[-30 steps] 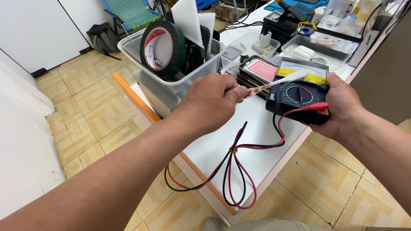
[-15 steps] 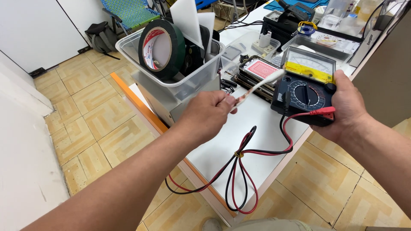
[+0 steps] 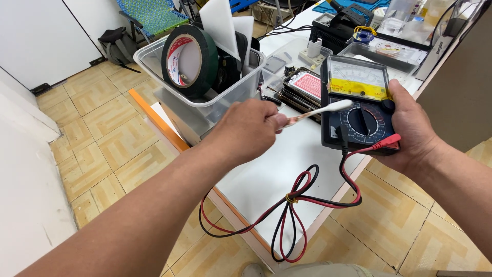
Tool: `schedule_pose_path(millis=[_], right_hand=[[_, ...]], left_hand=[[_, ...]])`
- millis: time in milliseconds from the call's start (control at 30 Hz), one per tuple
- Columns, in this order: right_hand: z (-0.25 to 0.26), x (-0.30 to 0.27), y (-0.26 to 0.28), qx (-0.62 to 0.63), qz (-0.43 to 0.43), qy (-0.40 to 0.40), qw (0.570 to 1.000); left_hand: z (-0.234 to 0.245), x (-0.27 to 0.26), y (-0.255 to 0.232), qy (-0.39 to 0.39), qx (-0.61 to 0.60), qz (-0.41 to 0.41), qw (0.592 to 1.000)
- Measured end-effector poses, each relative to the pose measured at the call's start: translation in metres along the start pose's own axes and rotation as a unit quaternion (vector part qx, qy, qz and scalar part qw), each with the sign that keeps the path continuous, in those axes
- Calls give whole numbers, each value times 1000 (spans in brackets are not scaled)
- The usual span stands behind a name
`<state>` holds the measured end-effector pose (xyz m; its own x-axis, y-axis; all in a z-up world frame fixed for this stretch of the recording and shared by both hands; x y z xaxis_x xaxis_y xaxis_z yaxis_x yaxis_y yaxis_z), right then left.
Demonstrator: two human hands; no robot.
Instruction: Cleaning and testing various electronic components and tools at a workbench.
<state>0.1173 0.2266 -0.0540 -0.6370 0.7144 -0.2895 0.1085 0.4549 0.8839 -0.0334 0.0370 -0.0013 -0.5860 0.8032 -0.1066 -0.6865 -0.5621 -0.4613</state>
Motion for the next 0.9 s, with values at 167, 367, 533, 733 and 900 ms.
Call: schedule_pose_path(millis=[167,367,533,733,900], right_hand=[[15,8,-7,19,-13,11,1000],[-1,8,-21,30,-56,38,997],[-9,6,-27,11,-70,18,997],[-9,-2,-13,-39,69,54,995],[-21,-10,-7,-103,-24,115,988]], left_hand=[[-28,20,43,-14,-155,22,988],[-49,50,-14,136,-467,-21,873],[-75,58,-24,169,-533,42,828],[-89,58,-25,99,-557,96,819],[-83,53,-44,66,-443,96,889]])
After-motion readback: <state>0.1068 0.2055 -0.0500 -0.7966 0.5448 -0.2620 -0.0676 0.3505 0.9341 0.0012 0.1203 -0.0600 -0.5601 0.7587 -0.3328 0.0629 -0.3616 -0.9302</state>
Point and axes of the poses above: each hand's wrist, its own x-axis towards the middle knuckle, its own z-axis out of the back of the hand, y = z × x, the point moved 4 cm from there along x, towards the middle knuckle, and after that the axes turned 9 degrees about x, right-handed, at the moved point
